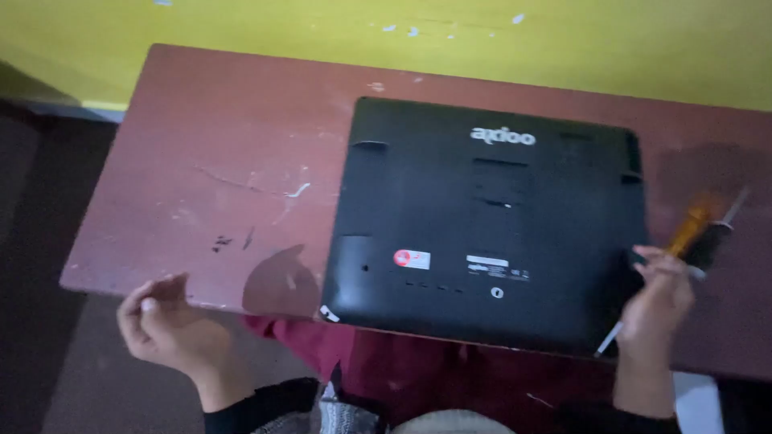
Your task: Unscrewing the back panel of an electronic device using a manual screwdriver.
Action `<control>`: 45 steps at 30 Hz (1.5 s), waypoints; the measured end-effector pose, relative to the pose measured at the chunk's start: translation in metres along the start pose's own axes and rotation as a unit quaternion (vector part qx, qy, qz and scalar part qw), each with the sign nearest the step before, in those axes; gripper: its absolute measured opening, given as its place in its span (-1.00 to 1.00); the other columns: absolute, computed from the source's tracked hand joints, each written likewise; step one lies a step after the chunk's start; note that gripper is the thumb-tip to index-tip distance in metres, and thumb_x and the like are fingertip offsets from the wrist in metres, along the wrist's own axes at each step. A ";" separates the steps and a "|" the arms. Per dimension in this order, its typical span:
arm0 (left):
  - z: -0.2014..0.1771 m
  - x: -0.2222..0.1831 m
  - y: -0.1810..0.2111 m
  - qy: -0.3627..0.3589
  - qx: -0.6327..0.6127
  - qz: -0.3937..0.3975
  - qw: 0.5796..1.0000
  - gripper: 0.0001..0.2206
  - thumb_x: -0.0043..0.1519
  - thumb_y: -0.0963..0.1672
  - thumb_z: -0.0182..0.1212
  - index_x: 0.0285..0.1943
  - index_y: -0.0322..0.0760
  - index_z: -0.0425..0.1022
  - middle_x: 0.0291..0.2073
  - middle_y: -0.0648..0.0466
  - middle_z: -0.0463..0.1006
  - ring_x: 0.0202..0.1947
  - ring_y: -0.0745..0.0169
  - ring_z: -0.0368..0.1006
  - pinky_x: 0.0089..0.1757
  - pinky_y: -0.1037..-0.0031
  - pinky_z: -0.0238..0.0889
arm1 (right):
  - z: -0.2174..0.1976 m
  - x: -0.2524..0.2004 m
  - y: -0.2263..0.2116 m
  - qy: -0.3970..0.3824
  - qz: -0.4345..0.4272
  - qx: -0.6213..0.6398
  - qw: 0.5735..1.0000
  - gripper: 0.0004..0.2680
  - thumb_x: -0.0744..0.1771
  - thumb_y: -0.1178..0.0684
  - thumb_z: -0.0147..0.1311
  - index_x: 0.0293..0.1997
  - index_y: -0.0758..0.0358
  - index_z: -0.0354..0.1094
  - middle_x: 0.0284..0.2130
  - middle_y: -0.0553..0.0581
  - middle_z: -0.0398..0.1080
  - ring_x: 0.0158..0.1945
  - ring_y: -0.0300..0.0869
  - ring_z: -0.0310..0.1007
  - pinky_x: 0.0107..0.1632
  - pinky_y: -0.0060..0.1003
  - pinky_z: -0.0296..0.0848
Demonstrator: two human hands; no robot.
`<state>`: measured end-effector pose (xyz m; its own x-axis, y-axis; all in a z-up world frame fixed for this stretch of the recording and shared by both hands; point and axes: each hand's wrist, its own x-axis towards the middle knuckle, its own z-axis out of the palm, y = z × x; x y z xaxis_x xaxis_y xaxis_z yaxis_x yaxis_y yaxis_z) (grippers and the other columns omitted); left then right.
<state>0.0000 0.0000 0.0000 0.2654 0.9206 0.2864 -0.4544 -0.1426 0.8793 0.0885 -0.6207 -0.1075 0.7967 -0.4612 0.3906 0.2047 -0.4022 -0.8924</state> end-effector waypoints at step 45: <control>0.043 -0.115 0.008 -0.484 0.282 0.051 0.827 -0.60 0.35 -0.04 -0.08 0.26 -0.34 0.44 0.17 -0.11 0.52 0.22 -0.23 0.34 0.25 -0.06 0.03 | 0.371 -0.122 -0.313 -0.519 -0.055 0.205 0.828 -0.90 0.42 0.14 -0.01 -0.10 0.34 0.41 -0.29 0.16 0.56 -0.18 -0.17 0.66 -0.01 -0.34 0.68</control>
<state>0.0022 -0.1224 -0.0100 0.9300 0.2106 0.3013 -0.1206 -0.5995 0.7912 0.1383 -0.1451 0.0399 0.7771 0.5735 0.2594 0.3146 0.0029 -0.9492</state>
